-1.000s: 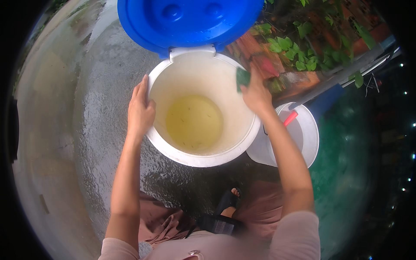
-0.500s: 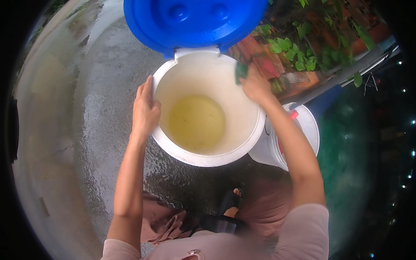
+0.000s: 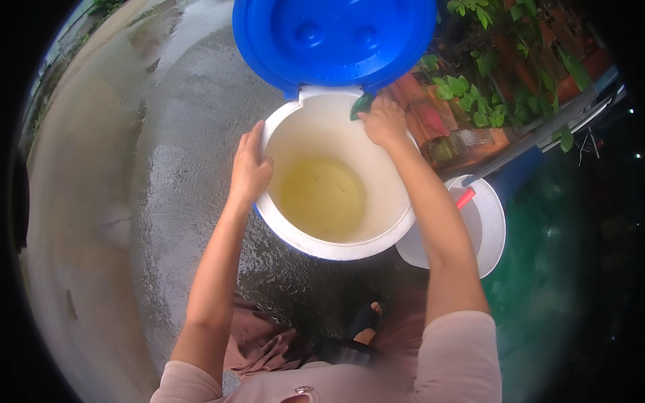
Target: The person retrieves a blue water cooler, fills it with water using a hose, and then washes the cooler and its lid with a sponge and soap. The person scrubs the interior and exterior surfaces of the cooler and lid.
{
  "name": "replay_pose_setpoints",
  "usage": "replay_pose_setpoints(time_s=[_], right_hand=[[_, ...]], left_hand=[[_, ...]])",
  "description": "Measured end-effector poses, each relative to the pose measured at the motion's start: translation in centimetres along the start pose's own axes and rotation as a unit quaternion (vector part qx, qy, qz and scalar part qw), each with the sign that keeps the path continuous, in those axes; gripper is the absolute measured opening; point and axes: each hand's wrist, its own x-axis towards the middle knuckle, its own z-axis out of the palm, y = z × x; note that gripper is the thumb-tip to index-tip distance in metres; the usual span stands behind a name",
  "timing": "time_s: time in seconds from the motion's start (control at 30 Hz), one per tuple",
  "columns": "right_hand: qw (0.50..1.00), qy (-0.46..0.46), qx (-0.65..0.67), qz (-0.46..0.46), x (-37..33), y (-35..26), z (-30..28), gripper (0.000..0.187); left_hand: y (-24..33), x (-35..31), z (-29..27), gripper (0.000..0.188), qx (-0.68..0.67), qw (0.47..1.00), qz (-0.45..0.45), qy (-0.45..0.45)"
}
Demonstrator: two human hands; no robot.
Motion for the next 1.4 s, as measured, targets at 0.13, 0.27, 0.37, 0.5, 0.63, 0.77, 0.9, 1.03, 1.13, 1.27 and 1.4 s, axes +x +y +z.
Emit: replay_pose_setpoints(time_s=[0.13,0.27,0.37,0.5,0.63,0.77,0.9,1.03,1.13,1.27,1.4], right_hand=[[0.953,0.271,0.102,-0.083,0.7,-1.5,2.4,0.053],[0.891,0.308,0.333,-0.031,-0.3,-2.3,1.9,0.05],[0.864,0.365,0.347,0.021,-1.2,-4.4,0.6,0.031],[0.878,0.401,0.26,0.019,-0.8,-6.0,0.4,0.02],[0.916,0.372,0.154,0.005,-1.6,-9.9,1.0,0.016],[0.934,0.307,0.182,0.014,-3.7,-12.2,0.5,0.018],[0.911,0.373,0.152,-0.09,-3.9,-14.0,-0.3,0.016],[0.92,0.355,0.164,-0.04,-3.5,-12.4,0.3,0.015],[0.913,0.362,0.189,0.008,-2.9,-11.2,0.6,0.013],[0.874,0.395,0.282,0.006,-2.9,-11.6,0.0,0.011],[0.873,0.272,0.403,-0.041,-5.7,-15.0,-0.6,0.008]], left_hand=[[0.2,-1.0,0.1,0.062,0.017,0.998,-0.045,0.041],[1.4,-2.0,1.0,0.062,0.034,0.994,-0.092,0.057],[2.1,-4.0,2.0,0.067,0.079,0.991,-0.101,0.043],[2.6,1.4,-0.1,0.074,-0.005,0.992,-0.001,0.125],[2.9,6.4,0.1,0.073,-0.445,0.892,0.001,0.079],[-0.5,8.1,4.2,0.058,-0.443,0.891,-0.016,0.093],[0.4,7.4,3.1,0.055,-0.388,0.909,0.031,0.147],[0.9,7.0,2.3,0.052,-0.359,0.922,0.001,0.146],[1.3,6.5,2.0,0.051,-0.358,0.922,-0.001,0.149],[2.5,6.6,1.9,0.051,-0.335,0.93,0.005,0.152],[1.3,6.9,2.9,0.05,-0.401,0.909,-0.009,0.118]])
